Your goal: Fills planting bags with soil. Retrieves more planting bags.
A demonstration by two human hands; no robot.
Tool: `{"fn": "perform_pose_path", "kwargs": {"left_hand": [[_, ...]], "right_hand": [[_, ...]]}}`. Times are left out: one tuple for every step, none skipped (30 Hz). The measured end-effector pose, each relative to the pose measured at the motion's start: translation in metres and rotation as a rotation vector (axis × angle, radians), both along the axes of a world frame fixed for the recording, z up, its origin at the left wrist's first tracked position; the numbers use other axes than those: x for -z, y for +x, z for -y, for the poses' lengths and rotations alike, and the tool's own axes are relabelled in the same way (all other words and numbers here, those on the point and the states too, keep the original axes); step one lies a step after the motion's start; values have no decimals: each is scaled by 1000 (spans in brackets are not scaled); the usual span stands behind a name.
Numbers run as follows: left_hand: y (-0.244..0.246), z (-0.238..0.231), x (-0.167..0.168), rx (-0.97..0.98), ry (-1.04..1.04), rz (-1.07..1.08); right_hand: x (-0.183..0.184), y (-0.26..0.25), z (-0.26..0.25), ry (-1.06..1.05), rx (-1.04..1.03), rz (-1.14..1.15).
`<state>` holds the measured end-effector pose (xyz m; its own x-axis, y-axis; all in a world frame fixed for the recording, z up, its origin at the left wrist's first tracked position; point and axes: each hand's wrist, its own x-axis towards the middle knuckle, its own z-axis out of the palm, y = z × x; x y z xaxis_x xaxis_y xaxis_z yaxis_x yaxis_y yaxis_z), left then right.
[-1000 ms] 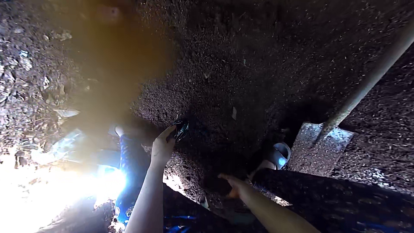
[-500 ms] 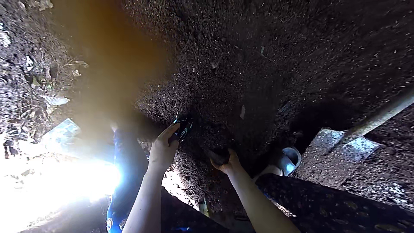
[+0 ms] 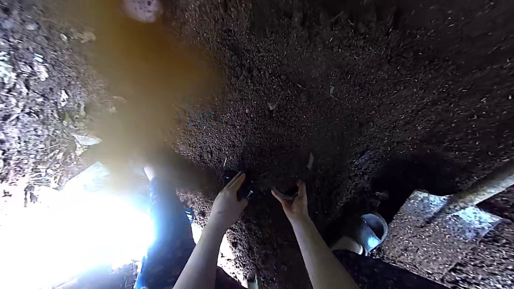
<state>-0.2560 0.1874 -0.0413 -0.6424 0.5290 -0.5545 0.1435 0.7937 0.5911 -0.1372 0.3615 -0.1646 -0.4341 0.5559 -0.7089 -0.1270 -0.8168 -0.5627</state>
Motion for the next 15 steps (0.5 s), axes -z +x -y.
{"fn": "perform_pose_path", "kwargs": {"left_hand": [[-1, -4, 2, 15, -18, 6], [-2, -8, 4, 18, -25, 7], [-2, -11, 5, 15, -26, 8], [-3, -15, 5, 5, -22, 9], [-4, -18, 3, -8, -15, 11], [-4, -22, 0, -22, 0, 16], [-2, -25, -2, -40, 25, 10], [1, -27, -4, -63, 61, -1], [4, -28, -6, -88, 93, -18], [5, -29, -9, -118, 111, -36], [6, -30, -13, -145, 119, -54], [7, -29, -14, -159, 126, -75], [7, -29, -13, -156, 136, -96], [7, -28, -10, -137, 127, -113], [7, -27, -5, -121, 112, -124]], "right_hand": [[-11, 0, -7, 53, -43, -14], [-23, 0, -16, 114, -101, -20], [-35, 0, -25, 181, -167, -23], [-49, 0, -32, 245, -222, -12], [-63, -1, -38, 305, -284, 1], [-77, -2, -40, 365, -346, 26], [-89, -2, -41, 414, -409, 50], [-98, -3, -39, 459, -469, 71], [-106, -6, -36, 508, -526, 90], [-111, -10, -33, 569, -596, 105], [-114, -17, -31, 652, -673, 130], [-118, -25, -30, 757, -760, 176], [-125, -34, -28, 875, -863, 249], [-138, -43, -25, 989, -977, 354], [-152, -53, -19, 1081, -1085, 474]]}}
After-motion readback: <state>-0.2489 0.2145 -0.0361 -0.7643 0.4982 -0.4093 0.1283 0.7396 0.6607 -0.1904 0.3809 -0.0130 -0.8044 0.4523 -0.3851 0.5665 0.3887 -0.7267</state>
